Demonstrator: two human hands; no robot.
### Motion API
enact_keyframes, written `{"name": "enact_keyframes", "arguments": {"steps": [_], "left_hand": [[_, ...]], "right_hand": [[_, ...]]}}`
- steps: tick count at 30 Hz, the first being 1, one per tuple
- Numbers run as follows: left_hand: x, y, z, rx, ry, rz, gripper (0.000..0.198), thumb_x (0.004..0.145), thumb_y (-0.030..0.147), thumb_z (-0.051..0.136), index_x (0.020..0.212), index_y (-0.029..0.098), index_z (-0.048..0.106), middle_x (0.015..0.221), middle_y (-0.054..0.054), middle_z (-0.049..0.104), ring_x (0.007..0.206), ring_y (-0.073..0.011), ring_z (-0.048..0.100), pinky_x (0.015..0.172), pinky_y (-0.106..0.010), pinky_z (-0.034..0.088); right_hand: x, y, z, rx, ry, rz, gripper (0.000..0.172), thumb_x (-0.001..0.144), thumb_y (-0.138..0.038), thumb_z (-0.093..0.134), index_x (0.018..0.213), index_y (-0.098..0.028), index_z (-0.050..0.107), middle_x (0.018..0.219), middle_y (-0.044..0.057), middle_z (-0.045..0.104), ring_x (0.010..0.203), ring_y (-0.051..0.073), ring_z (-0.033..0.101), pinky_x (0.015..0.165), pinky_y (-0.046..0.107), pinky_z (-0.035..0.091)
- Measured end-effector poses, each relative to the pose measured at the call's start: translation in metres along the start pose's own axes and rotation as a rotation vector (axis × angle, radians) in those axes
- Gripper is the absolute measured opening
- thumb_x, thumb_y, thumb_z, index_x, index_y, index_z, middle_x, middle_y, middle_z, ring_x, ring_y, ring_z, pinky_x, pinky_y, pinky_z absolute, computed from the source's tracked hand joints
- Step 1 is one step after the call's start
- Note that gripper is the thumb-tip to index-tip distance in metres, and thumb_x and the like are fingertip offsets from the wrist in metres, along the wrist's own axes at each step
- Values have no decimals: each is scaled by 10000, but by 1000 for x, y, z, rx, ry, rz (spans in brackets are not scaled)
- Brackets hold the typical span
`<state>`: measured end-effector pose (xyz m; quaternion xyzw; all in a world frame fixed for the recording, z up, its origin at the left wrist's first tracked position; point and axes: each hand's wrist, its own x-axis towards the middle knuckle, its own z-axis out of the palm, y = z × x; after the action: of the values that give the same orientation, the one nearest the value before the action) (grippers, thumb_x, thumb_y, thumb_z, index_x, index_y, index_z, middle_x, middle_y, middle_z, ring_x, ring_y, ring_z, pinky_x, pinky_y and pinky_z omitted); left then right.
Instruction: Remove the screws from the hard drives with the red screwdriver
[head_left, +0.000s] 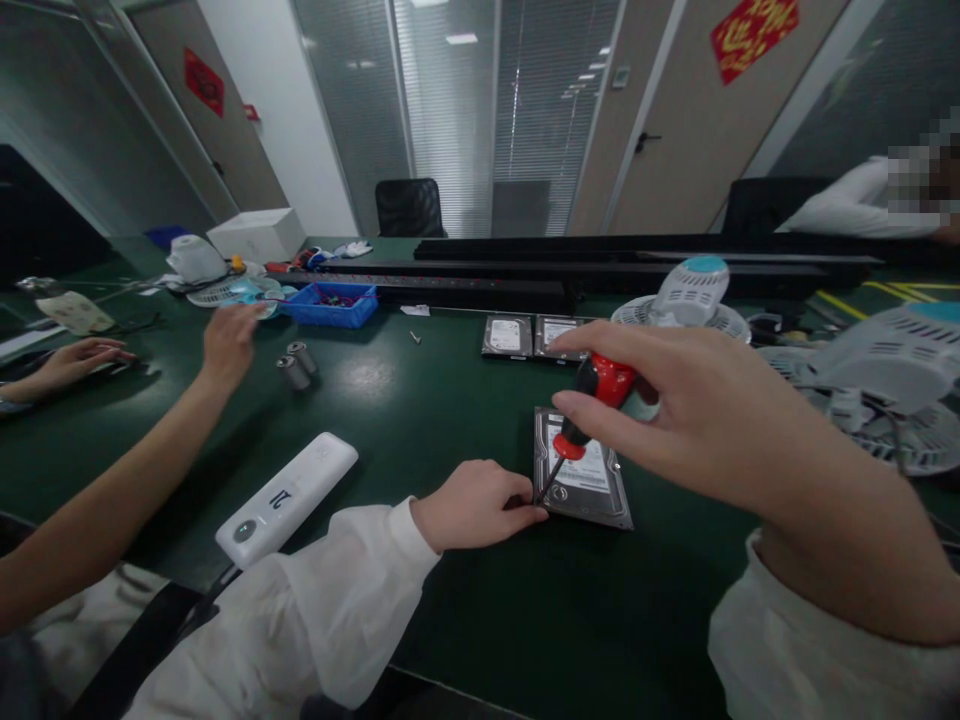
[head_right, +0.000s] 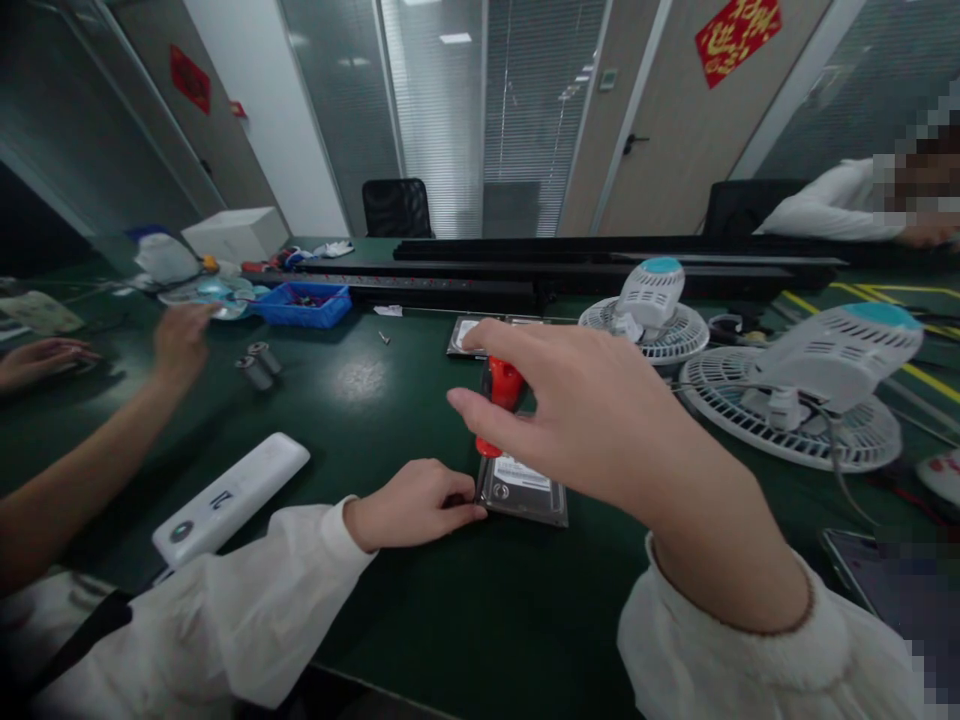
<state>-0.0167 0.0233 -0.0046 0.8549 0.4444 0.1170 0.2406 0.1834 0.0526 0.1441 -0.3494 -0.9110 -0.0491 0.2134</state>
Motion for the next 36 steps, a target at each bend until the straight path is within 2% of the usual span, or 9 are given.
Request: {"name": "enact_keyframes", "arguments": {"steps": [3,8,12,15,19,23,27,30,36], "left_hand": [[0,0,0,11,6,-2,334,999,435,605,777,195,675,682,8,670,609,-153,622,574,-273,357],[1,0,0,19,6,1,333,1000,444,605,800,192,696,695,5,685,614,-154,634,573,-267,358],[1,0,0,38,8,0,327,998,438,610,805,192,708,698,3,692,625,-157,645,582,-267,370],[1,0,1,24,21,14,319,997,430,614,807,190,705,690,10,685,609,-149,636,574,-265,367],[1,0,0,15,16,18,308,998,414,615,810,186,701,682,17,674,595,-141,623,572,-263,367],[1,-1,2,23,27,12,323,997,432,616,804,189,702,673,14,674,603,-148,629,573,-268,366],[0,-3,3,-27,19,26,309,1005,423,611,824,189,702,713,13,698,613,-141,639,578,-254,389],[0,-3,3,-31,13,27,312,1008,426,607,827,189,698,726,11,705,621,-140,645,591,-251,403],[0,0,0,28,5,14,311,1005,420,609,822,186,702,719,7,703,633,-152,651,591,-265,383]], "right_hand": [[1,-1,1,-80,4,60,506,927,-576,513,1205,-195,695,705,73,697,585,234,597,546,318,318],[2,3,1,49,40,-85,457,895,-335,527,1297,-152,647,1084,121,757,873,279,716,700,372,480],[2,6,7,94,43,-107,459,919,-374,572,1325,-164,623,1176,124,729,968,279,715,760,374,517],[4,6,13,88,66,-83,459,916,-450,621,1273,-163,648,1130,130,724,907,273,707,708,361,509],[8,4,16,114,116,-131,376,904,-309,612,1226,-121,659,1002,106,723,817,223,686,705,334,500],[7,3,14,149,107,-148,469,875,-226,570,1318,-73,598,1048,120,722,814,206,684,738,330,515],[4,5,16,64,121,-137,467,935,-338,584,1337,-100,586,1167,153,729,946,266,710,758,360,530],[4,7,18,-8,132,-89,449,935,-420,620,1268,-117,622,1082,146,745,861,274,706,687,364,517],[7,6,13,213,67,-153,324,893,-243,593,1198,-140,635,1045,102,670,893,211,673,733,329,537]]}}
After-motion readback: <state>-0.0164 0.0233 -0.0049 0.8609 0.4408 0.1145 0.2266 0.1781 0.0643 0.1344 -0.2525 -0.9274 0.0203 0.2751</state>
